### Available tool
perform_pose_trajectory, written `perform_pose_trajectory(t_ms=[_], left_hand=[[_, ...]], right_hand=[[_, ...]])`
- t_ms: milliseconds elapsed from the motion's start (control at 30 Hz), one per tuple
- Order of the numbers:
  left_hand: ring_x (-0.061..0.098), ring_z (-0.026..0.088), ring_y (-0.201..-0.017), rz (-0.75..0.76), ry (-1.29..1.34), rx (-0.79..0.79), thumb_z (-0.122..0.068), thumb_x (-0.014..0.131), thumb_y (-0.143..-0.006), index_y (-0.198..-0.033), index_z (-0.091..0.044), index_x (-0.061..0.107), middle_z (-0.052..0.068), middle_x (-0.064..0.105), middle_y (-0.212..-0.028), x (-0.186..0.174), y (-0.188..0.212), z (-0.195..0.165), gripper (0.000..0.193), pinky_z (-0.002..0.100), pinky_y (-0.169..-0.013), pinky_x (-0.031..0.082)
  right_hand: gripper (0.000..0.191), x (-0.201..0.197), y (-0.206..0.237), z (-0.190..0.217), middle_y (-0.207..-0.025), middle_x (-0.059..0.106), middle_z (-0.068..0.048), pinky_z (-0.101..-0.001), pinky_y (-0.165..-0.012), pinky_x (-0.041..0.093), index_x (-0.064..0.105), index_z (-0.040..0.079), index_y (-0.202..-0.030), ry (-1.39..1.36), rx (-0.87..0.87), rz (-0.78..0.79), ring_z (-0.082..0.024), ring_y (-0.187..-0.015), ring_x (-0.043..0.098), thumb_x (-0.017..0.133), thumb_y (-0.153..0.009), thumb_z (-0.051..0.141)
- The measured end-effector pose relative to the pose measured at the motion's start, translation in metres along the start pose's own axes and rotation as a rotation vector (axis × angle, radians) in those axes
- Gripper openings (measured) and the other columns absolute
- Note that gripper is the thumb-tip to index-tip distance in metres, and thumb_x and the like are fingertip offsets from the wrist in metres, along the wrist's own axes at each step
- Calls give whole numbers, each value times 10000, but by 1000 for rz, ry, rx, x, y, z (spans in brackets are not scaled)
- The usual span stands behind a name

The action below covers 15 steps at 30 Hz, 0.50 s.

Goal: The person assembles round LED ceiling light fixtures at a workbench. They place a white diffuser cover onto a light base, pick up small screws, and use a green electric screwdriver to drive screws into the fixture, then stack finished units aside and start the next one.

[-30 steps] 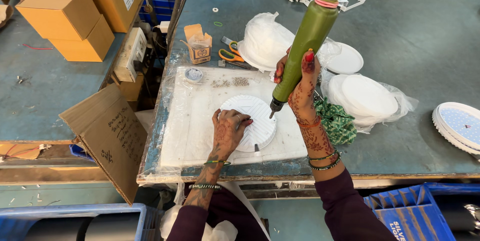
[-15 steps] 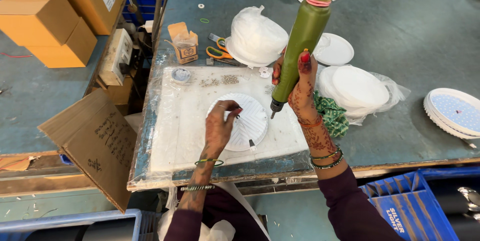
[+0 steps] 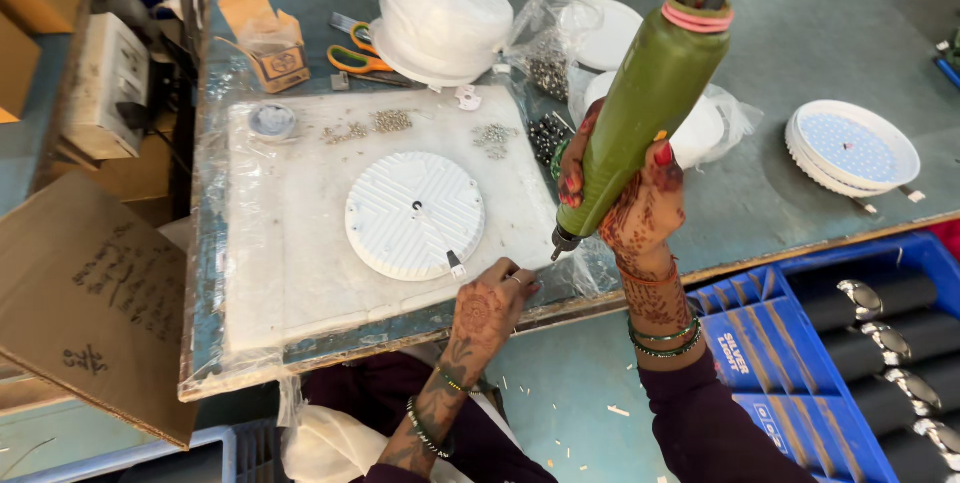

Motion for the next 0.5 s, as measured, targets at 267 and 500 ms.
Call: perform_pose_trajectory(t_ms=[267, 500], left_hand=[[700, 270, -817, -82, 67, -40, -89, 747, -853, -1042, -122, 779, 63, 656, -980, -10, 14, 2, 195, 410, -681, 540], [704, 261, -800, -20, 129, -328, -155, 787, -805, -968, -145, 808, 32, 679, -959, -15, 19, 15, 164, 401, -704, 536]], right_hand=[[695, -8, 28, -20, -801, 545, -158, -321, -623, 454, 472, -13, -1269, 11, 3, -73, -213, -697, 546, 635, -970, 593], [719, -5, 42, -40, -879, 548, -159, -348, -686, 459, 457, -9, -1278, -80, 38, -49, -228, -778, 557, 685, -933, 580]])
Point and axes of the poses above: each hand's wrist, its own y-axis away from the middle knuckle, its own x-axis out of the palm, z = x × y, the point moved 7 cm from there along -y, towards the middle knuckle
